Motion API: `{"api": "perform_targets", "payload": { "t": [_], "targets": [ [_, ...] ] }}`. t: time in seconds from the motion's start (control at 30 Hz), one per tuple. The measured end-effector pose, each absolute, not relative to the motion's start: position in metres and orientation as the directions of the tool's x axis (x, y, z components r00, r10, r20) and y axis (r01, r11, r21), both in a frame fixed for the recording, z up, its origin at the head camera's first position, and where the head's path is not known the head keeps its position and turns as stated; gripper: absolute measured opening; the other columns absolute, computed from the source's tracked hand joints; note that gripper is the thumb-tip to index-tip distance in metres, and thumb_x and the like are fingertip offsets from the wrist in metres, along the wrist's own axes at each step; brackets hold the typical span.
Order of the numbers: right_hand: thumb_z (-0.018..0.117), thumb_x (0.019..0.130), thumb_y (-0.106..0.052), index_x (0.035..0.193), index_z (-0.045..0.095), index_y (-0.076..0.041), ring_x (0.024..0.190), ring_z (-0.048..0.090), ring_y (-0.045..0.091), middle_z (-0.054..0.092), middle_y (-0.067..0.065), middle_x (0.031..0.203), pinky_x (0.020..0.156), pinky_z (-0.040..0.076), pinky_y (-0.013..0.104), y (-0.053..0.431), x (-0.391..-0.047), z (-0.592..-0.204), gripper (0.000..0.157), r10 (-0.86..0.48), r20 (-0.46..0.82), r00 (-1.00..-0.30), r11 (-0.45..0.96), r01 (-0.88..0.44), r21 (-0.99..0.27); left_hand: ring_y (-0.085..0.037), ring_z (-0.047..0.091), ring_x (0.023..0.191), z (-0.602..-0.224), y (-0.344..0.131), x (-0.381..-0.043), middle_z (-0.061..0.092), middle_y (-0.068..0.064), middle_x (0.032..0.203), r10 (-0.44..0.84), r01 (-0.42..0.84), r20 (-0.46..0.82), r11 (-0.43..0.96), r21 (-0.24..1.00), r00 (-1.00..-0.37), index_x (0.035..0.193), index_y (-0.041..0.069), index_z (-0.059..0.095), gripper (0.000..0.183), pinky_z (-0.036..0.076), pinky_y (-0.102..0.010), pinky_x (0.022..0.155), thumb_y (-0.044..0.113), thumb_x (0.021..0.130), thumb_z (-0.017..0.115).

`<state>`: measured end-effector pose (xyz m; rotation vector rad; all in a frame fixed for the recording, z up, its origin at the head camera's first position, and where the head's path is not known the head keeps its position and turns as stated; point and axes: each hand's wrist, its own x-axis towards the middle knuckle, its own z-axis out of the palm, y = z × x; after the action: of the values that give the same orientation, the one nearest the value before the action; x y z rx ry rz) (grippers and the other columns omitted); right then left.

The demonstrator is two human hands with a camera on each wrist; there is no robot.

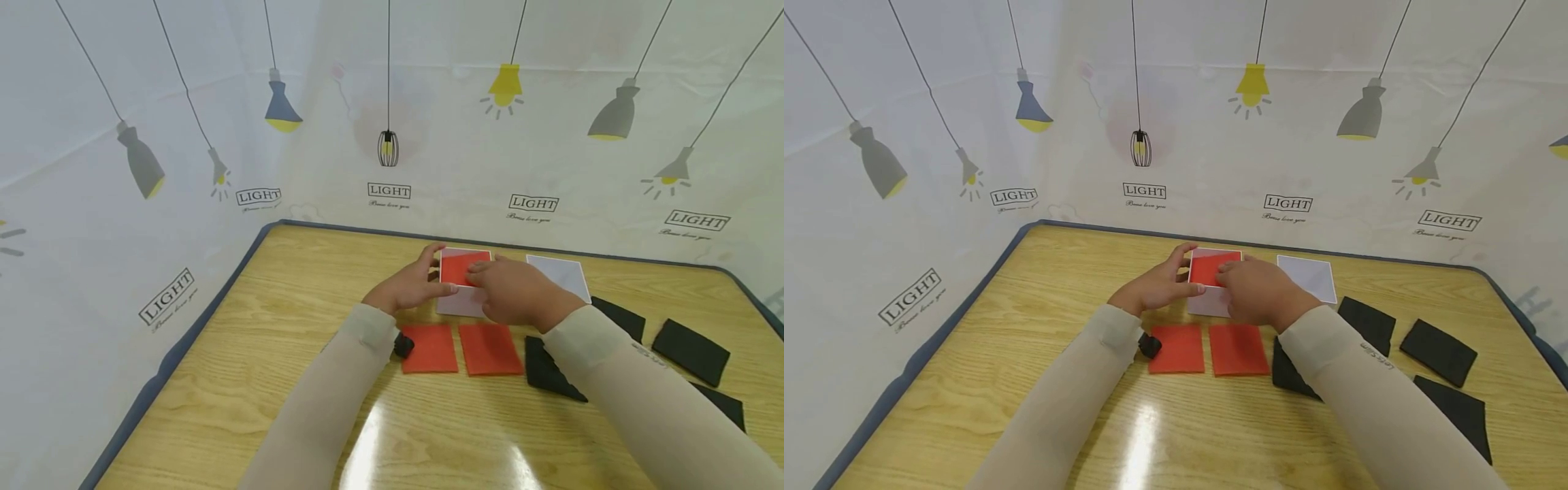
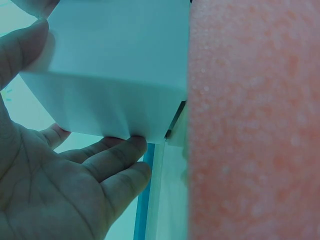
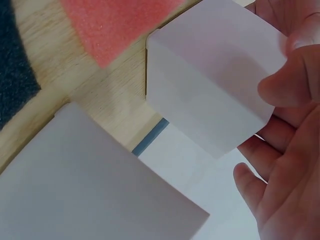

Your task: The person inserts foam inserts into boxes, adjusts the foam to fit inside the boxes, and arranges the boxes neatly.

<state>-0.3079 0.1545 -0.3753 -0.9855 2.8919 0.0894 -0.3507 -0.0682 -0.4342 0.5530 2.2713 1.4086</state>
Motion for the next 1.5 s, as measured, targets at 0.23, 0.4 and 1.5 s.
{"api": "perform_targets", "payload": {
  "t": [0.23,0.4,1.5],
  "targets": [
    [0.068,0.093,-0.016,0.140,0.067,-0.004,0.140,0.057,0.036,0.064,0.013,0.147,0.121,0.038,0.057,0.149,-0.312,-0.377,0.049,-0.565,-0.149,-0.812,0.821,-0.571,-0.003,-0.033,0.039,0.155,-0.433,-0.067,-0.349,0.034,-0.011,0.167,0.528,0.113,-0.135,0.410,0.905,-0.839,0.169,0.025,0.008,0.099,0.038,-0.048,0.123,0.037,0.097,0.075],
    [0.068,0.093,-0.015,0.137,0.070,-0.005,0.134,0.061,0.035,0.068,0.011,0.142,0.116,0.044,0.057,0.147,-0.315,-0.379,0.045,-0.554,-0.155,-0.818,0.830,-0.558,-0.021,-0.034,0.038,0.155,-0.432,-0.068,-0.349,0.034,-0.011,0.167,0.532,0.116,-0.130,0.405,0.907,-0.837,0.169,0.025,0.007,0.099,0.038,-0.049,0.122,0.037,0.097,0.075],
    [0.066,0.093,-0.015,0.115,0.076,-0.013,0.089,0.066,0.021,0.074,-0.003,0.092,0.102,0.055,0.051,0.135,-0.322,-0.379,0.023,-0.584,-0.136,-0.801,0.811,-0.582,-0.054,-0.035,0.036,0.156,-0.431,-0.070,-0.349,0.036,-0.009,0.167,0.547,0.123,-0.123,0.392,0.912,-0.828,0.168,0.025,0.010,0.096,0.038,-0.049,0.123,0.037,0.097,0.075]
  ]
}}
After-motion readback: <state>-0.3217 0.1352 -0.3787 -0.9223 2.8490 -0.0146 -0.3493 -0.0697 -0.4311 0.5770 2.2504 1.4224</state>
